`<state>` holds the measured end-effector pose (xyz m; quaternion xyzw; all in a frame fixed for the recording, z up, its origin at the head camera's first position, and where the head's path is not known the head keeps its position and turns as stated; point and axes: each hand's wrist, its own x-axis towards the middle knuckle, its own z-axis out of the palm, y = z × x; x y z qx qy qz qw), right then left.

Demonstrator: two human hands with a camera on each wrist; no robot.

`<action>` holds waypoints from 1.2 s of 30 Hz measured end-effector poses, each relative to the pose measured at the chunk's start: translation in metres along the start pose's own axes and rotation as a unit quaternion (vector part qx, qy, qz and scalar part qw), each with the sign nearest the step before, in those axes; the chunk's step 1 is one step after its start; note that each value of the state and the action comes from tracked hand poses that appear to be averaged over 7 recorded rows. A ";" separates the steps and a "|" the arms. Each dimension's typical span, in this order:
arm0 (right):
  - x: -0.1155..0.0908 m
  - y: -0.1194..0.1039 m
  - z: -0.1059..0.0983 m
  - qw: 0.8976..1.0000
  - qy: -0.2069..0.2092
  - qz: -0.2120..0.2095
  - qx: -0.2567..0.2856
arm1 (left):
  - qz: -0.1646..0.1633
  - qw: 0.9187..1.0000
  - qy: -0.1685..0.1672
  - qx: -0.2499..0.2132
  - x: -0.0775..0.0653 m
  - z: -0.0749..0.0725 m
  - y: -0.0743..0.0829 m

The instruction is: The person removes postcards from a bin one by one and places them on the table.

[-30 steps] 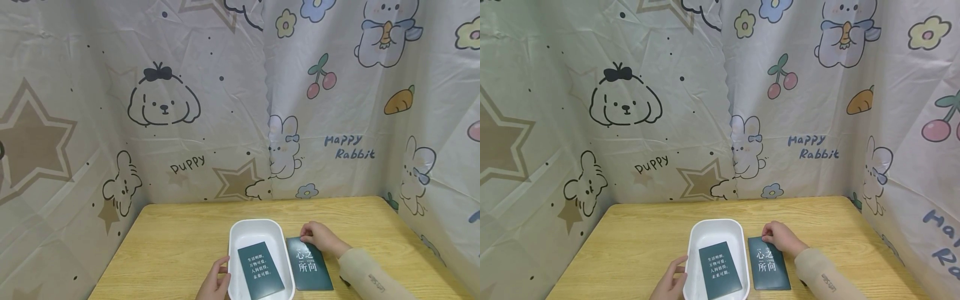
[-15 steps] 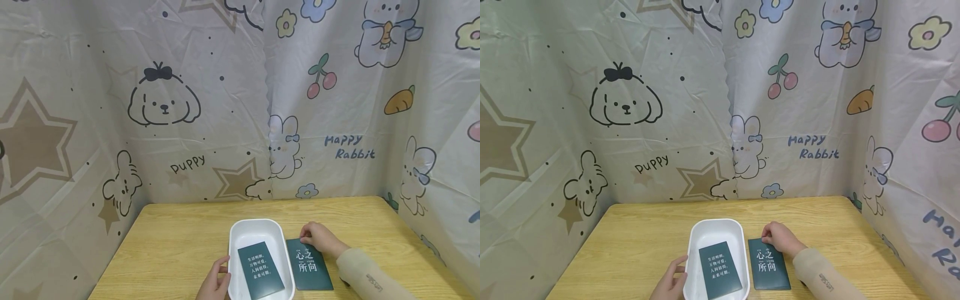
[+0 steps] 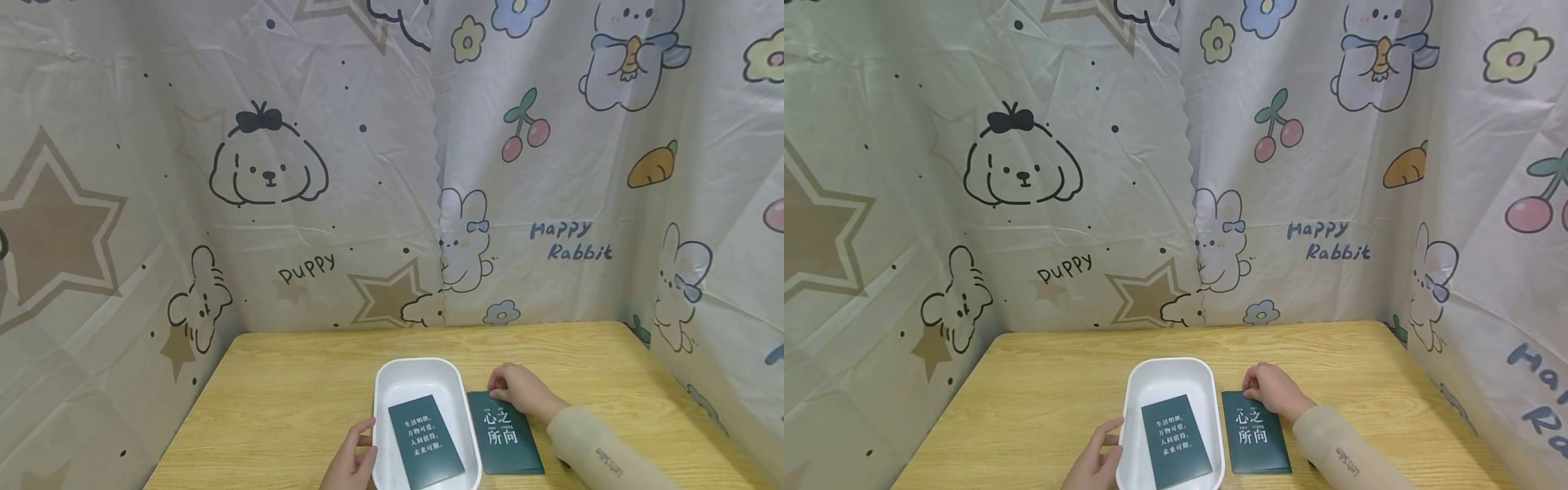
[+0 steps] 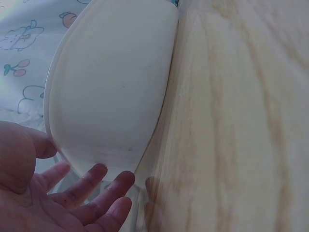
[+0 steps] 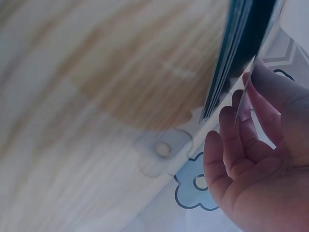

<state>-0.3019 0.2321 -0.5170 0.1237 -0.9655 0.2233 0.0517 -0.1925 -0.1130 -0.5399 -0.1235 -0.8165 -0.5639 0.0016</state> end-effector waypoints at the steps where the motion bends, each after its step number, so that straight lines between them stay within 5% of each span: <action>1: 0.000 0.000 0.000 1.000 0.001 -0.001 0.000 | -0.001 1.000 0.000 0.000 0.000 0.000 0.000; 24: 0.000 0.001 0.002 1.000 0.021 -0.006 -0.022 | -0.014 1.000 -0.004 0.005 0.001 0.000 0.004; 36: 0.003 -0.034 -0.007 0.998 0.063 -0.016 -0.019 | -0.029 0.999 -0.018 -0.018 0.000 -0.001 0.003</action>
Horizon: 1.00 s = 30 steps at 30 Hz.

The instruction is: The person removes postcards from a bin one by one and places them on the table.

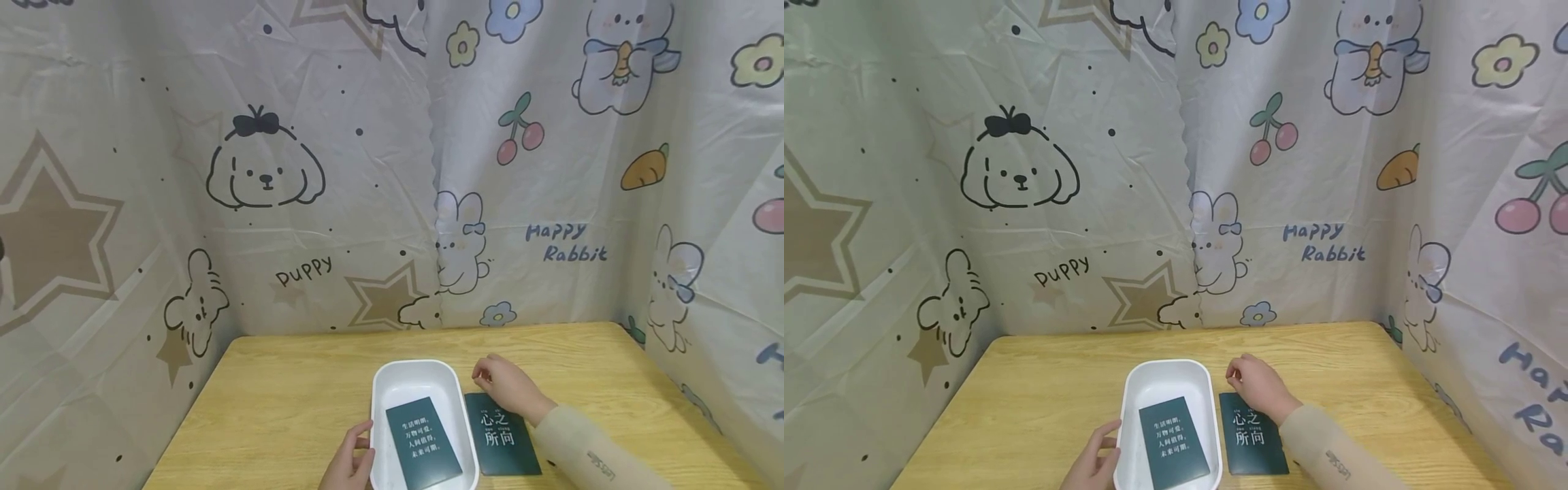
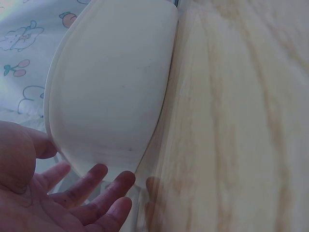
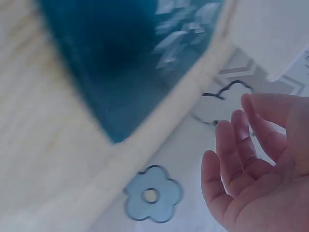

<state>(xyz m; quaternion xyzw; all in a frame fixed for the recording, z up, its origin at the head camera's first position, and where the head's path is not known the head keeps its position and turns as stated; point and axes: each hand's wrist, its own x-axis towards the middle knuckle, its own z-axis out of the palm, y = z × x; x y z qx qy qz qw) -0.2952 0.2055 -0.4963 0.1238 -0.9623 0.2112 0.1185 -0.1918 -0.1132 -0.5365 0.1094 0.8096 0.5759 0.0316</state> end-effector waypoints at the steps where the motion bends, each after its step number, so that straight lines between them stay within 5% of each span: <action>1: 0.000 -0.005 -0.002 1.000 0.002 0.001 0.008 | -0.003 1.000 -0.003 -0.005 0.000 0.000 0.000; 10: -0.005 -0.048 -0.005 0.997 0.011 -0.064 0.043 | 0.007 1.000 -0.002 -0.002 0.000 0.000 -0.002; 20: -0.008 -0.078 0.009 0.985 -0.080 -0.153 -0.015 | 0.001 1.000 0.001 0.000 0.001 0.001 -0.003; 30: -0.008 -0.087 0.022 0.971 -0.162 -0.154 -0.080 | -0.011 1.000 -0.003 -0.004 0.001 0.000 -0.001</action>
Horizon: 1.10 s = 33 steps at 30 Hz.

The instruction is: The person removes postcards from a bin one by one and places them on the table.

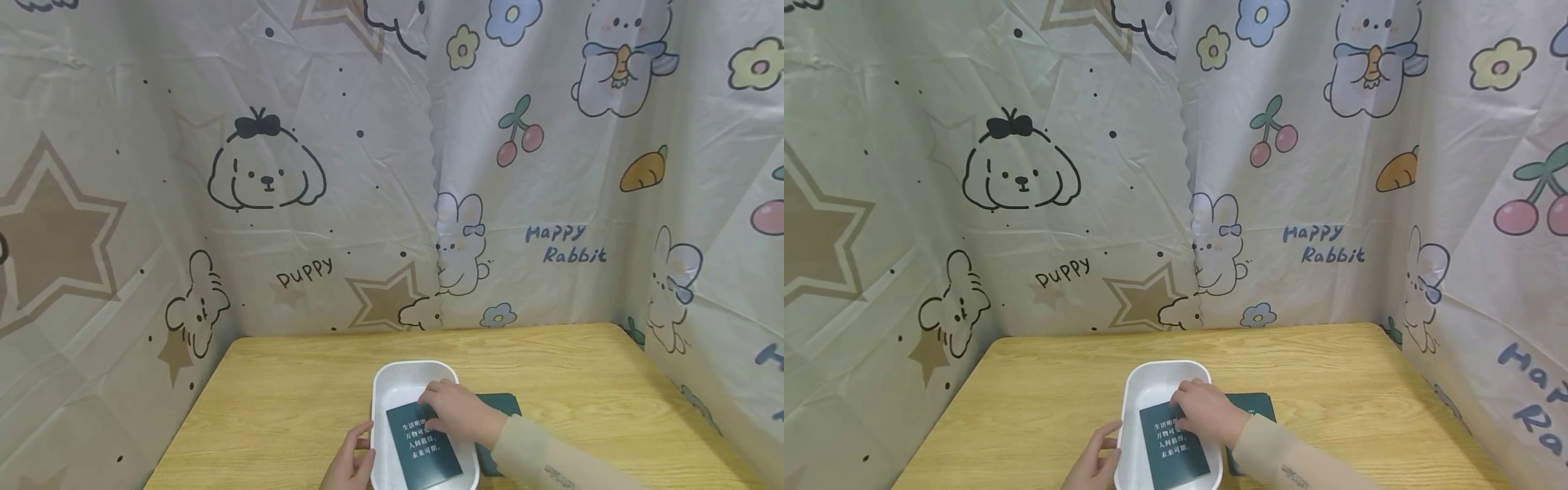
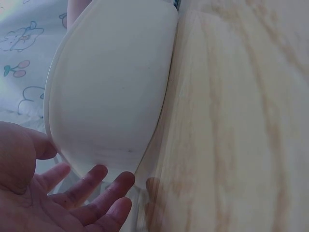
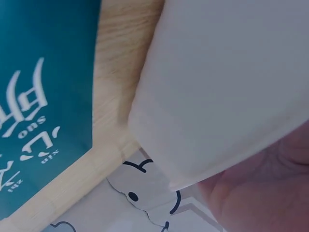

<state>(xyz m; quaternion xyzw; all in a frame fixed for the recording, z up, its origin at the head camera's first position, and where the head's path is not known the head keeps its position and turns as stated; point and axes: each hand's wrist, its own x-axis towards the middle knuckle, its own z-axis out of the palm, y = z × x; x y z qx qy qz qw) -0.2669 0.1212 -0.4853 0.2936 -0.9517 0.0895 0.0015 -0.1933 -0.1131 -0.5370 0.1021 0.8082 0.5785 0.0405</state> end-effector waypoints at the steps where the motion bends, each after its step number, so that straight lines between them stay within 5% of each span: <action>1: 0.000 0.000 0.000 1.000 -0.003 -0.001 0.002 | -0.001 1.000 0.000 0.000 0.000 0.000 0.000; 33: 0.013 -0.009 -0.001 0.999 -0.041 0.031 -0.014 | 0.023 1.000 0.009 0.011 -0.001 0.001 -0.001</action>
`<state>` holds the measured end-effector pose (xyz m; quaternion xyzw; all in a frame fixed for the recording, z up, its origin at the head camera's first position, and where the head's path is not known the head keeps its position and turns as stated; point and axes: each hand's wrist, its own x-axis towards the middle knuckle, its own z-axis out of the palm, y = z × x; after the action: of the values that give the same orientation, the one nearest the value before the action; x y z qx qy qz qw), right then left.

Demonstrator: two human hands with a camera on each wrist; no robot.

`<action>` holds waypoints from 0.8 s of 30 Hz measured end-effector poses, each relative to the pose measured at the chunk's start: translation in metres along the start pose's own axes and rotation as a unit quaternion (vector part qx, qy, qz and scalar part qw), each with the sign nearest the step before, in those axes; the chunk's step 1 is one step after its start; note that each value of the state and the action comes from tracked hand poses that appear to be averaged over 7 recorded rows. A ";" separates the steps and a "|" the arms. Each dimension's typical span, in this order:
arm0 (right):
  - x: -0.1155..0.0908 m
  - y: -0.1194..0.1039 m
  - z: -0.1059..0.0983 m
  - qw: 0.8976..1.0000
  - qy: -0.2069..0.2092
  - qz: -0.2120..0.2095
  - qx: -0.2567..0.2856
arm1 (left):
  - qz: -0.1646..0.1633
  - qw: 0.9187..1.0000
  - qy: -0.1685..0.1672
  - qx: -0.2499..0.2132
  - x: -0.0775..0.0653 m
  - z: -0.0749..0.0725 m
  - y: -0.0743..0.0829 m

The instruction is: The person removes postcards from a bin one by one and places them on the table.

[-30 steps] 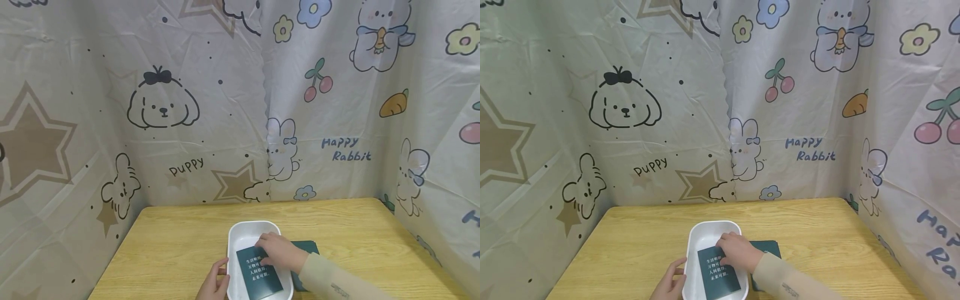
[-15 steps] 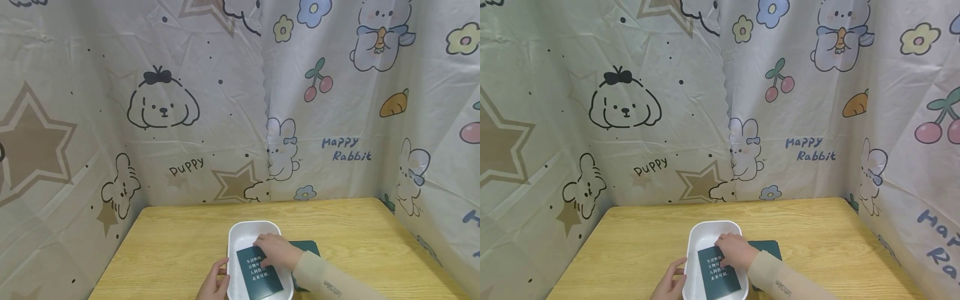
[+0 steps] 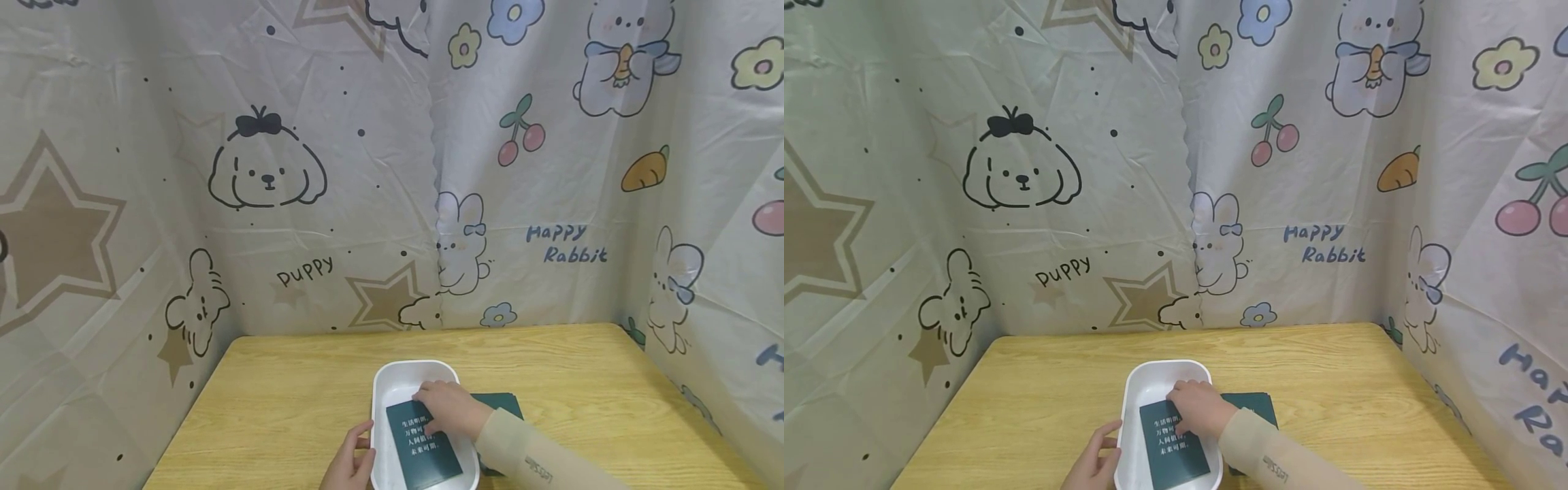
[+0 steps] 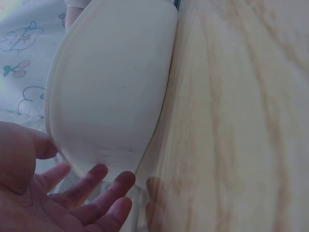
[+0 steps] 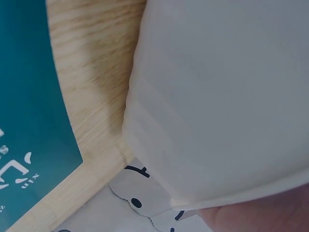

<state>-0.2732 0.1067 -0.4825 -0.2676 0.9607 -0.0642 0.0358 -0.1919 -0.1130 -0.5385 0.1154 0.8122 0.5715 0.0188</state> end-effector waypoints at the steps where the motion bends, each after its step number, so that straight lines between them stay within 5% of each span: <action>1: 0.000 0.000 0.000 1.000 0.000 0.000 -0.001 | 0.001 1.000 0.000 0.001 0.000 0.000 0.000; 24: 0.005 0.002 0.001 1.000 0.006 -0.002 0.006 | -0.001 1.000 -0.007 -0.005 0.001 -0.001 0.000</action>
<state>-0.2782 0.1054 -0.4839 -0.2688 0.9600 -0.0715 0.0313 -0.1929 -0.1136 -0.5384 0.1182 0.8094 0.5747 0.0257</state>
